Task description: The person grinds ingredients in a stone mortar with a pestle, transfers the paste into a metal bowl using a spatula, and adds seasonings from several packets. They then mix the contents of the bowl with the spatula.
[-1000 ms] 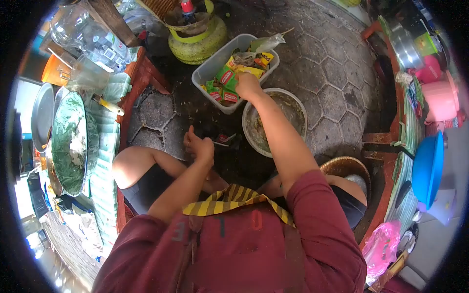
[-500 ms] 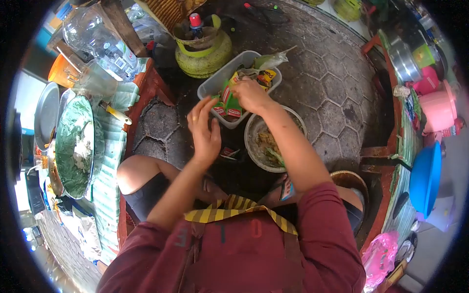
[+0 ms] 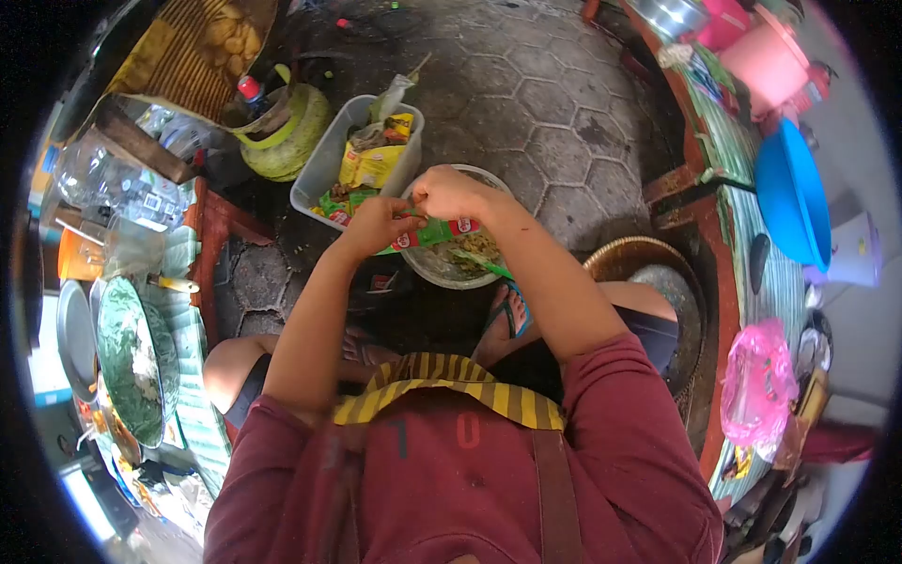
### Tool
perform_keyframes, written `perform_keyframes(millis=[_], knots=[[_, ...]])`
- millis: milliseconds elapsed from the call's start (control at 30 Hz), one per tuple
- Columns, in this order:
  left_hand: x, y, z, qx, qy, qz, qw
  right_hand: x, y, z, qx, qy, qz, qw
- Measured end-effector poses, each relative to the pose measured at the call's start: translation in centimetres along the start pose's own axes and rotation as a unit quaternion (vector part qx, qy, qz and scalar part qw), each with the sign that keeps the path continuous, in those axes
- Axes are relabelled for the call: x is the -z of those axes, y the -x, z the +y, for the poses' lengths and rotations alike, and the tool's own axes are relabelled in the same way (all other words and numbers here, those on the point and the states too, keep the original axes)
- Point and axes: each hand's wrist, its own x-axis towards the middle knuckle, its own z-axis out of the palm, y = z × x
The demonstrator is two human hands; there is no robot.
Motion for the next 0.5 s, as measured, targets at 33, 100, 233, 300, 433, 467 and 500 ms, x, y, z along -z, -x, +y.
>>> perform_keyframes(millis=[33,100,233,300,433,467,500], knots=[[-0.6,-0.1,0.2,0.010,-0.030,0.017,0.999,-0.8,0.1,0.8,-0.006,-0.003,0.004,1.000],[-1.8,-0.5,0.4,0.017,-0.063,0.032,0.997,-1.9,0.2,2.0,-0.118,-0.153,0.026,0.981],[-3.2,-1.0,0.3,-0.009,-0.078,0.129,0.988,-2.5,0.6,2.3,-0.182,-0.306,0.060,0.932],[-3.9,-1.2,0.1,-0.013,-0.087,0.149,0.985,-4.9,-0.9,5.3,-0.151,-0.380,0.128,0.904],[-5.1,-1.9,-0.3,-0.018,-0.106,0.205,0.973,-6.4,-1.4,5.5,-0.177,-0.512,0.202,0.816],[-5.3,-2.0,-0.2,-0.012,-0.127,0.216,0.968,-7.0,-1.8,5.7,-0.200,-0.568,0.218,0.768],[-5.6,-2.1,0.0,-0.013,-0.127,0.212,0.969,-7.4,-2.0,6.1,-0.223,-0.621,0.234,0.714]])
